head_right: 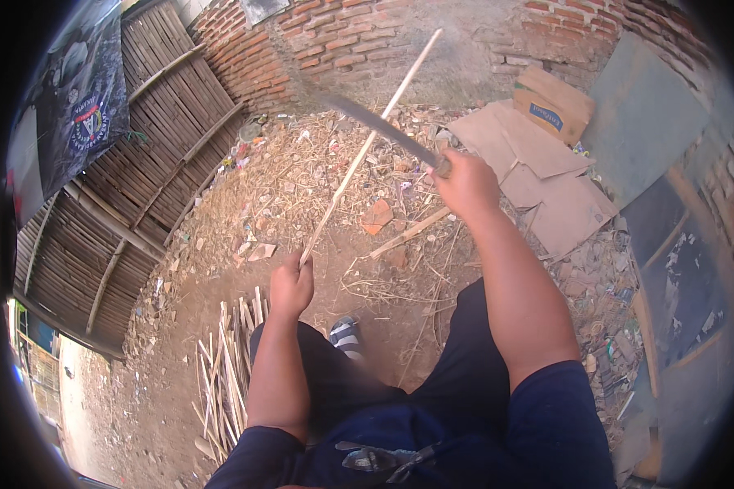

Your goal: The person carves a thin strip of bamboo by hand using a machete while sitting.

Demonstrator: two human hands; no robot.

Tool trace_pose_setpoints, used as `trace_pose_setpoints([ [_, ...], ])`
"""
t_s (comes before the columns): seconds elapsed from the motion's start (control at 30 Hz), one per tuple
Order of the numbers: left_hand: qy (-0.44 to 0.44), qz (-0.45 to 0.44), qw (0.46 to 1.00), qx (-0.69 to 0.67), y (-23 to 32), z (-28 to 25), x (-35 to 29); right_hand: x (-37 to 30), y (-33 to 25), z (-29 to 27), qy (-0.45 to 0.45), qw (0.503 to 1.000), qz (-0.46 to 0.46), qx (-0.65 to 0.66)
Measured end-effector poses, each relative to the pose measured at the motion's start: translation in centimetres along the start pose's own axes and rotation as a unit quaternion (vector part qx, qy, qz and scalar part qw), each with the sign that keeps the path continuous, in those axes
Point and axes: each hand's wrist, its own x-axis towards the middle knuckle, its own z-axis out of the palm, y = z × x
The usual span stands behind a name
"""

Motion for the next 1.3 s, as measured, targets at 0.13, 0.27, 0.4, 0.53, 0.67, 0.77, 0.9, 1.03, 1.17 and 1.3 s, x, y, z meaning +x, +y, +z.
trace_pose_setpoints([
  [0.13,-0.003,0.012,1.000,-0.001,-0.2,0.7,0.1,-0.5,-0.5,-0.8,-0.072,0.997,-0.002,-0.006],
  [0.27,0.005,0.016,1.000,-0.021,0.2,0.9,0.1,-2.7,-2.4,-0.1,-0.124,0.979,-0.160,-0.016],
  [0.4,0.013,0.036,0.999,-0.006,0.1,0.7,0.1,-3.5,-4.2,1.3,-0.174,0.956,-0.229,-0.063],
  [0.53,0.010,0.019,1.000,-0.009,-0.4,0.4,0.4,-1.6,-2.9,1.4,-0.149,0.977,-0.154,-0.017],
  [0.67,0.015,0.023,1.000,-0.005,-0.1,0.2,0.1,-0.2,-1.1,-0.2,-0.060,0.998,-0.021,-0.005],
  [0.77,0.008,0.030,0.999,0.005,-0.1,0.6,0.2,-0.3,-0.3,0.0,-0.048,0.998,-0.040,0.006],
  [0.9,-0.001,0.017,0.999,-0.034,0.3,0.7,0.2,-1.6,-1.5,-0.4,-0.120,0.986,-0.115,-0.019],
  [1.03,0.013,0.006,1.000,-0.019,0.3,0.9,0.2,-3.4,-3.7,-0.4,-0.152,0.959,-0.236,-0.028],
  [1.17,0.021,0.006,1.000,-0.008,0.1,0.4,0.1,-2.2,-3.0,0.4,-0.140,0.976,-0.165,-0.007],
  [1.3,0.021,0.002,1.000,0.009,0.5,-0.2,0.0,-0.5,-1.6,-0.3,-0.098,0.994,-0.050,-0.001],
])
